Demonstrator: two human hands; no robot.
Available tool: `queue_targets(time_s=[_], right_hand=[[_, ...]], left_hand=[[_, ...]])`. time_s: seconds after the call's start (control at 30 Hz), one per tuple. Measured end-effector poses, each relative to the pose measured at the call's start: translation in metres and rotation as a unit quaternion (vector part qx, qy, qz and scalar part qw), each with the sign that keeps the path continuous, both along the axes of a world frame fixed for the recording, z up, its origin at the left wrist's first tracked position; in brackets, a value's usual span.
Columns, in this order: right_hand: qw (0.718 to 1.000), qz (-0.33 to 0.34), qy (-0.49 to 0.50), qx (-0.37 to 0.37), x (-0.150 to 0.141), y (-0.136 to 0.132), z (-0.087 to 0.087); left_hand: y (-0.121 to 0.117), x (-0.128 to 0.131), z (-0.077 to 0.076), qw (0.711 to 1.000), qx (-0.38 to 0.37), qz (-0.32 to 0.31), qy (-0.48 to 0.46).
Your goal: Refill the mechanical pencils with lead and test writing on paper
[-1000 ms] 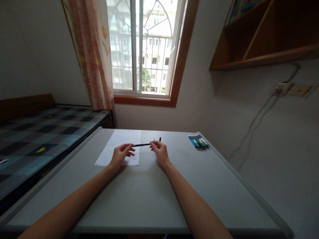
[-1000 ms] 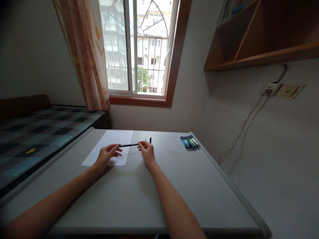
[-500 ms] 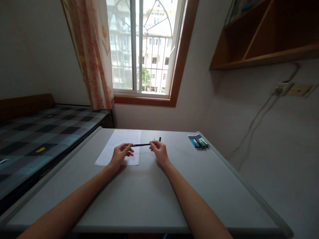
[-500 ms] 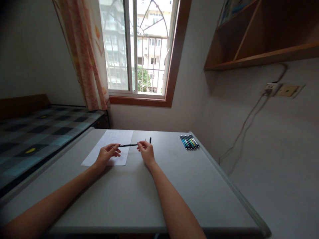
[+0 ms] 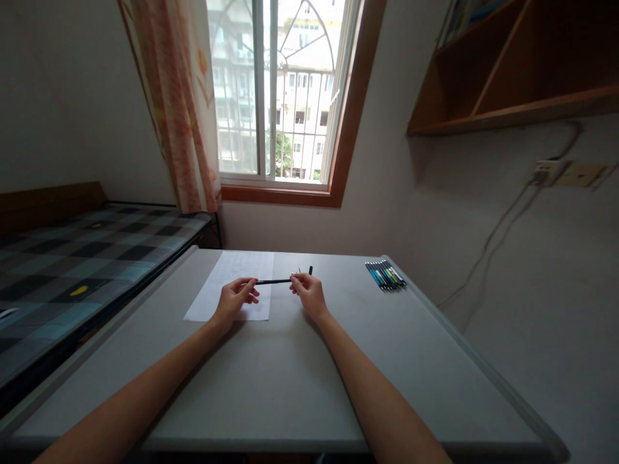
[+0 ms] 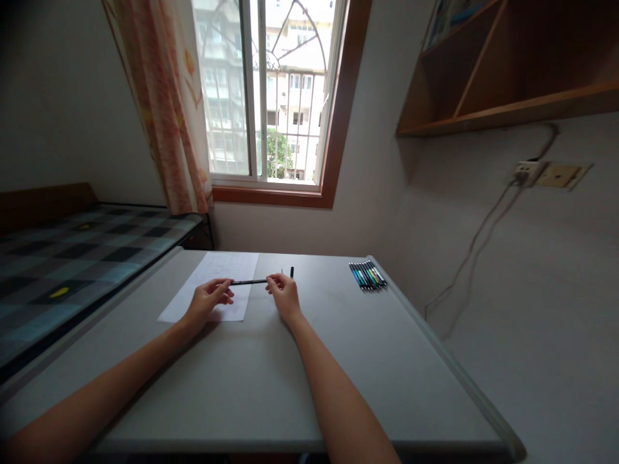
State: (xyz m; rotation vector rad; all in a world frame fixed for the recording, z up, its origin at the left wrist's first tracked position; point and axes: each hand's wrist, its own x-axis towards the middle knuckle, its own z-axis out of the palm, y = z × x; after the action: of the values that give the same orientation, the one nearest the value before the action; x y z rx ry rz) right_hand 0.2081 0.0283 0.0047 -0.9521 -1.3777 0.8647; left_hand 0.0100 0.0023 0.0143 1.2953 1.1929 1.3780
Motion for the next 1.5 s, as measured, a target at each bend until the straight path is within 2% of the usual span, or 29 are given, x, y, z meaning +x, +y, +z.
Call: queue_targets(time_s=[0.57, 0.97, 1.5], right_hand=[[1.000, -0.005, 0.003, -0.006, -0.0007, -0.0001, 0.0004], [0.994, 0.018, 0.096, -0.051, 0.0013, -0.0004, 0.0061], [0.994, 0.018, 0.082, -0.066, 0.0001, -0.0018, 0.0074]], left_hand=[[0.0010, 0.0004, -0.0008, 1.000, -0.001, 0.001, -0.010], [0.0013, -0.0010, -0.0034, 1.000, 0.006, -0.027, -0.005], [0.0018, -0.0005, -0.0037, 1.000, -0.001, -0.015, 0.006]])
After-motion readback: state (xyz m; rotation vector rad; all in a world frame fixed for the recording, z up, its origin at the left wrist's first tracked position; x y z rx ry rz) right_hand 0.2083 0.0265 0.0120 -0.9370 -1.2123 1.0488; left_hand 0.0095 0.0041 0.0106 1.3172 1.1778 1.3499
